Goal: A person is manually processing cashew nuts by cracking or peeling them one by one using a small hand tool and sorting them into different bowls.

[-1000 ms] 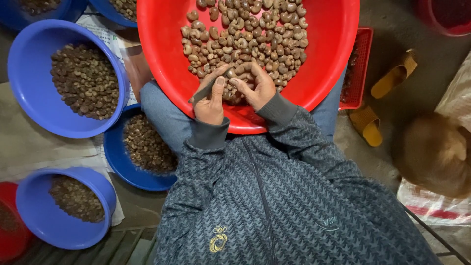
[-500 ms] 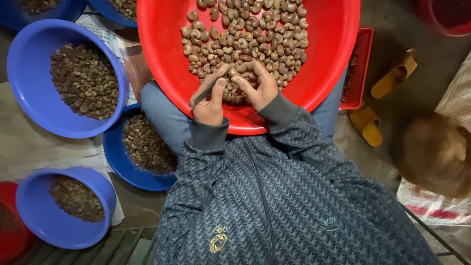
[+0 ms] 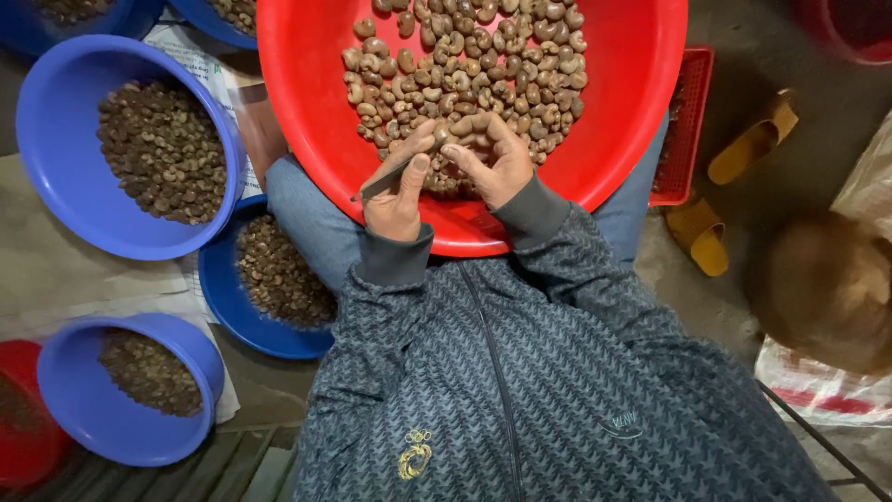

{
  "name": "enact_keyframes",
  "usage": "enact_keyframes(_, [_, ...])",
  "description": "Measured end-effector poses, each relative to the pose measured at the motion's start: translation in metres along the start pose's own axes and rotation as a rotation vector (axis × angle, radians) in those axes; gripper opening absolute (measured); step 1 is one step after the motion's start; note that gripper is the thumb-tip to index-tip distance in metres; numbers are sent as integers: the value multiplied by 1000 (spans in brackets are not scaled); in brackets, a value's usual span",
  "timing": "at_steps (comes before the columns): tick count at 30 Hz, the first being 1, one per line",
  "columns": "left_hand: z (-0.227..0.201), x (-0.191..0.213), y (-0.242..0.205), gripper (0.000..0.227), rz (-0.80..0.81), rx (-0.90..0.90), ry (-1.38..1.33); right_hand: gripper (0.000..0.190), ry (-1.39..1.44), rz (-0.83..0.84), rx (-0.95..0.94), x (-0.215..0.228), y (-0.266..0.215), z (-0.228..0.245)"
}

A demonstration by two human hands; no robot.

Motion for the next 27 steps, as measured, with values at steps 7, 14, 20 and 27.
enact_keyframes(7, [1,0,1,21,38,-10,-2,26,56,-23,-72,4,-1,-12])
enact_keyframes(14, [-2,3,3,21,18,-15,44,29,216,-30,-111,6,-3,-20])
enact_keyframes(20, [1,3,1,21,43,85,-52,21,8,-95,92,10,-2,89])
enact_keyframes(27, [16,2,-2,22,69,239,-186,20,-277,-464,346,162,-34,164])
Point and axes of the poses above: each hand's wrist, its own y-axis towards the middle knuckle, its own x-axis out of the back of the hand, z = x × y, the point moved 9 cm from there along y, towards the middle knuckle, and after that the axes turned 12 degrees about y, right-handed, at the moved point
